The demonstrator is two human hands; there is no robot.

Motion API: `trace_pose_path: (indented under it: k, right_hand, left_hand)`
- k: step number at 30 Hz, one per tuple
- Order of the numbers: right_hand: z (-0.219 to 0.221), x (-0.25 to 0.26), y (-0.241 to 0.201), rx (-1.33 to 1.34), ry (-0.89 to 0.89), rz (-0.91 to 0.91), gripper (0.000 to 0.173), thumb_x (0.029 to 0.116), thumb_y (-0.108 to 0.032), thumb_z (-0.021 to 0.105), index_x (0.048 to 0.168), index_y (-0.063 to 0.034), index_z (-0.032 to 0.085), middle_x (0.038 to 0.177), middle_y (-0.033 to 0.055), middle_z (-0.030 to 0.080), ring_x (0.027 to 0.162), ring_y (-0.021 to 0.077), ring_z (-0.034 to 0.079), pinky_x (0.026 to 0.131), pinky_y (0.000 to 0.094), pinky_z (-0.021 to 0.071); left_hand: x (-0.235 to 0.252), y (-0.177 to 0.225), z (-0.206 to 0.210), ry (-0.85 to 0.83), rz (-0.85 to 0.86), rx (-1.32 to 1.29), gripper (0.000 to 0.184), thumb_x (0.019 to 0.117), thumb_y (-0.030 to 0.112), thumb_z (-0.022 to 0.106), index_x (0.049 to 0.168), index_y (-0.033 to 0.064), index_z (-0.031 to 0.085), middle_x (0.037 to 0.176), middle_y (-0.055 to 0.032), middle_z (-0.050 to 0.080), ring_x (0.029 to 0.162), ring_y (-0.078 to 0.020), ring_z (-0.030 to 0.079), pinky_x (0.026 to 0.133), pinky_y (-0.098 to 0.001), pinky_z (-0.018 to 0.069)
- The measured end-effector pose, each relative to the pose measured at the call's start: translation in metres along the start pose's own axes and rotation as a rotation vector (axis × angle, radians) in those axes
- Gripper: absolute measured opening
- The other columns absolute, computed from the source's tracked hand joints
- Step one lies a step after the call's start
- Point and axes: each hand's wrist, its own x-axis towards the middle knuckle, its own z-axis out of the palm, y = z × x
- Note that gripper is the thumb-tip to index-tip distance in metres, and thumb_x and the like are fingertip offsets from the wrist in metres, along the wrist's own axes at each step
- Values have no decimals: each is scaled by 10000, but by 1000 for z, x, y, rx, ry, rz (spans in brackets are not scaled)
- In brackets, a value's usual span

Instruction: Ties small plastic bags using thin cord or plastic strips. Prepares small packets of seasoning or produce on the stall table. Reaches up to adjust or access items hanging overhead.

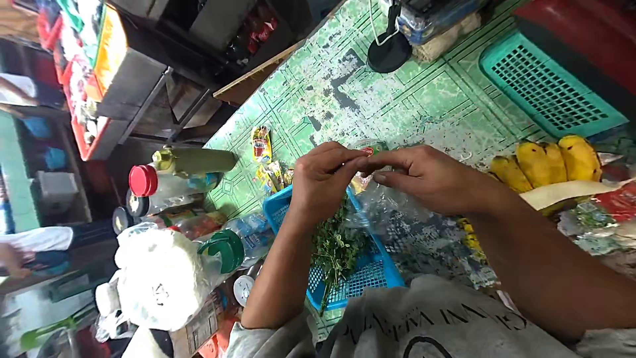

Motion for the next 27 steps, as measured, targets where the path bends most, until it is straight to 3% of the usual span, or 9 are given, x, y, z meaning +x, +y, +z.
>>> trace_pose_path:
  k: [3,6,10,12,14,16,20,24,27]
  right_hand:
    - [21,4,15,-17,50,18,133,1018,-222,627,1060,-189,749,957,-75,721,798,29,666,720,276,591]
    - [29,8,29,-76,167,-61,178,1021,-172,585,1017,-150,762,939,-47,716,799,41,663,737,281,587]
    - [28,0,36,33,297,-80,171,1019,-133,589,1044,-117,758,924,-42,715,778,24,660,708,209,585]
    - [32,-1,39,63,322,-76,171,1019,-124,590,1060,-114,755,919,-38,714,763,28,657,697,215,586]
    - [34,-1,40,25,315,-42,183,1029,-150,584,1086,-141,758,920,-45,718,761,34,660,705,249,591]
    - [35,3,41,-37,314,-12,186,1035,-175,586,1090,-166,763,912,-49,723,766,43,666,720,285,594]
    - [39,10,38,-85,270,-3,191,1039,-175,584,1085,-162,769,905,-28,729,777,73,675,739,335,592]
    - [48,16,29,-120,223,-15,192,1038,-171,592,1100,-163,773,976,-15,749,828,97,693,775,368,593]
    - [48,21,21,-158,197,-9,191,1042,-177,590,1110,-166,767,995,-3,751,865,121,704,802,397,594]
  left_hand:
    - [2,-13,-9,-126,-31,-79,93,953,31,685,986,-1,766,906,-45,700,807,-93,662,725,-254,586]
    - [17,-52,-48,-252,-196,110,358,910,107,743,1251,14,690,1213,-96,720,1126,-182,685,990,-394,565]
    - [-11,-182,-119,108,-819,754,801,771,156,843,1476,-3,500,1486,-321,473,1388,-546,412,1028,-785,372]
    - [-42,-230,-130,168,-1043,915,782,800,208,808,1490,13,497,1526,-365,400,1447,-627,250,1031,-897,200]
    - [-62,-255,-132,189,-1123,973,447,852,297,766,1251,102,712,1394,-277,580,1398,-562,382,1024,-874,240]
    - [-56,-247,-137,257,-1059,959,267,934,326,671,1079,126,771,1244,-187,688,1295,-452,532,1035,-752,360]
    - [-28,-178,-149,344,-671,722,360,1059,260,537,1199,-53,647,1209,-287,659,1186,-455,615,1036,-656,452]
    - [-8,-131,-148,464,-446,536,269,1039,181,554,1179,-42,609,1078,-163,716,1010,-238,702,940,-466,559]
    - [-9,-100,-139,391,-381,270,223,1077,159,461,1216,3,537,1078,-95,719,932,-164,728,862,-385,608]
